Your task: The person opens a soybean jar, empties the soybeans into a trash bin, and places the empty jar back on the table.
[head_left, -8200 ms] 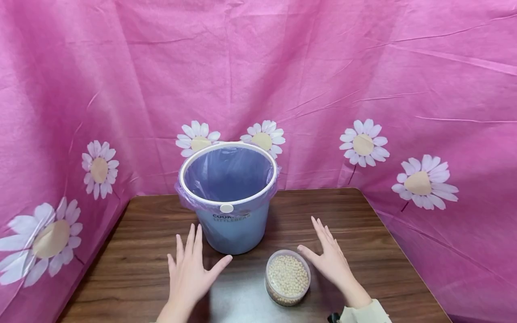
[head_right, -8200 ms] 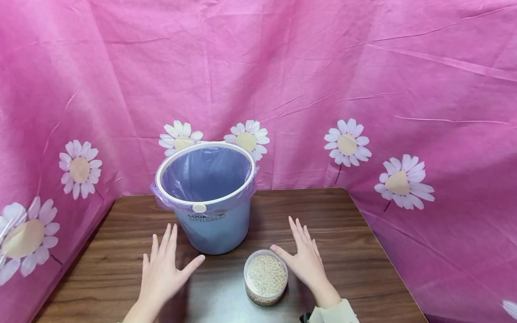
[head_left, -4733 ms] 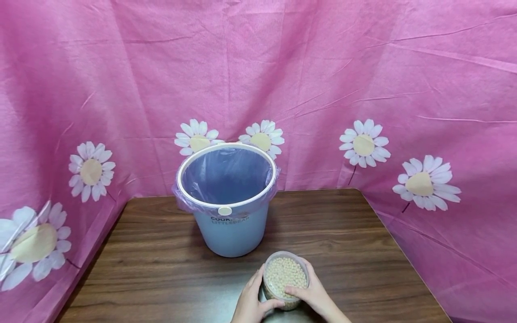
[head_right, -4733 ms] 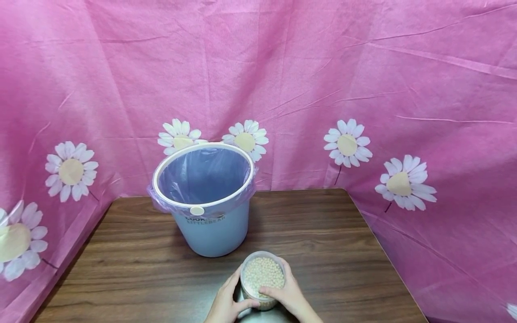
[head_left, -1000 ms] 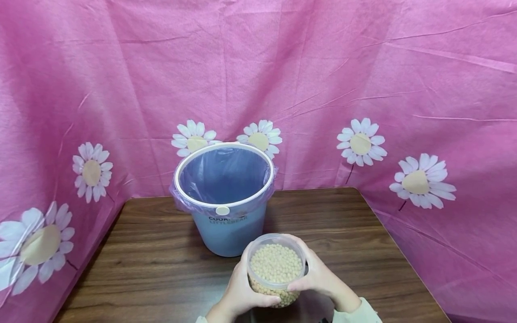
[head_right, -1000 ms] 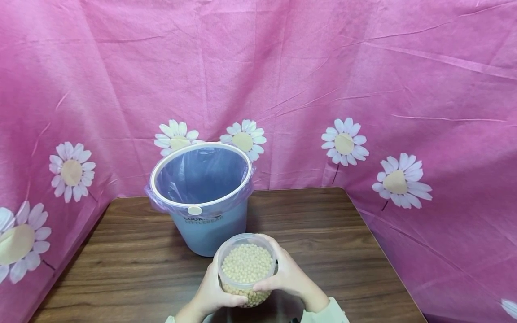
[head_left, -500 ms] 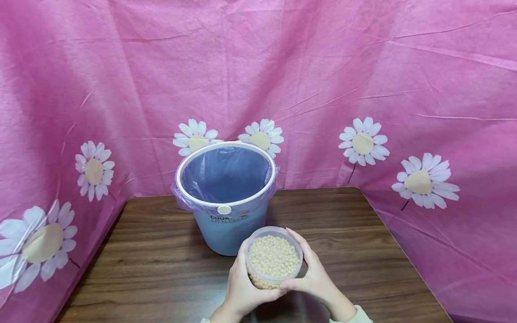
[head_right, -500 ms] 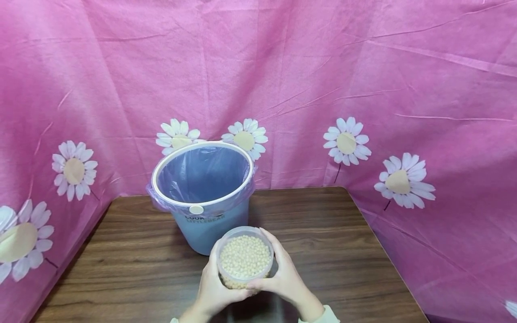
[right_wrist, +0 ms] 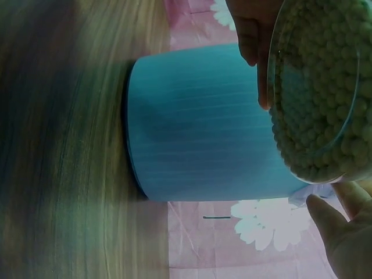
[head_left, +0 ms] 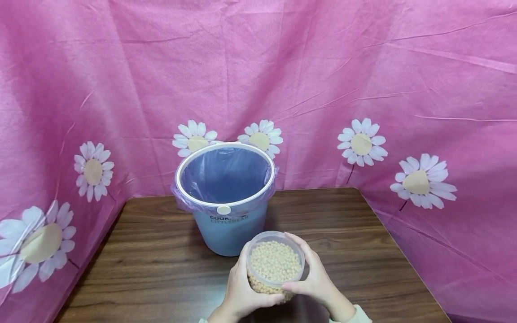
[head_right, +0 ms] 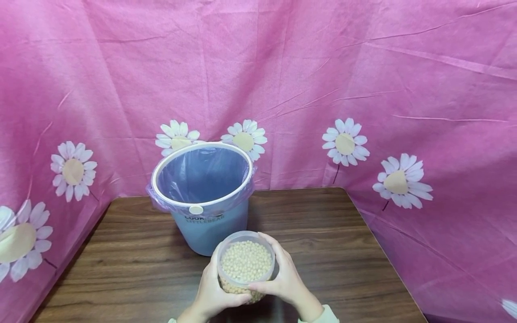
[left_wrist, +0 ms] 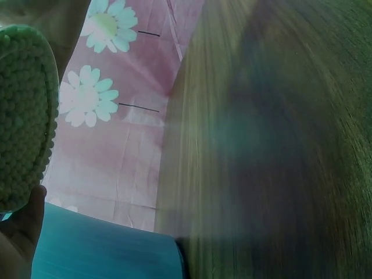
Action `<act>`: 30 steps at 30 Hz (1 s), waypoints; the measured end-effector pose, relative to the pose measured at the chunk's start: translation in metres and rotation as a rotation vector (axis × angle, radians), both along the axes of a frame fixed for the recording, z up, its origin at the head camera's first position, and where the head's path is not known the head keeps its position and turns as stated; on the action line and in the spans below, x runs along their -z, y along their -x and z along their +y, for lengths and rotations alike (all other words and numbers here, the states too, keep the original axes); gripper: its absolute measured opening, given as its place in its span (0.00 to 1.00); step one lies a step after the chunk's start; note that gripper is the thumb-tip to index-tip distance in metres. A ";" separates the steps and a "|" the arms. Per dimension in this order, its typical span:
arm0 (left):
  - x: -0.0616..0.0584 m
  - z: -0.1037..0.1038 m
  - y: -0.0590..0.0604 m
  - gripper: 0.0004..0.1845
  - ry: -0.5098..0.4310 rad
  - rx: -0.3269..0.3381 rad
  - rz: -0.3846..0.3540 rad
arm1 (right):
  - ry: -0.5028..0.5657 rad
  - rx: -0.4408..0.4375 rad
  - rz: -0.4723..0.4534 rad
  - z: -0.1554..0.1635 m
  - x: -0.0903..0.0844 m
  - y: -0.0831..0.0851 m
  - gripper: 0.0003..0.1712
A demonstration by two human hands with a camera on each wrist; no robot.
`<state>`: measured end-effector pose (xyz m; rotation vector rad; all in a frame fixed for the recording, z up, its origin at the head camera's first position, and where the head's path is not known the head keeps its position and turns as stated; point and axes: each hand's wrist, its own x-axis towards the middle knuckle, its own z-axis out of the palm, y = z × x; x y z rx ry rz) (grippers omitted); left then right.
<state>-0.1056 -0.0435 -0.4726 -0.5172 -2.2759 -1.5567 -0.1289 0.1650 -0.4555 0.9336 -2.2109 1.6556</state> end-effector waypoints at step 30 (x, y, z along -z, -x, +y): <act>-0.001 -0.007 0.000 0.67 0.100 -0.161 0.185 | 0.117 0.163 -0.033 -0.013 -0.004 -0.009 0.44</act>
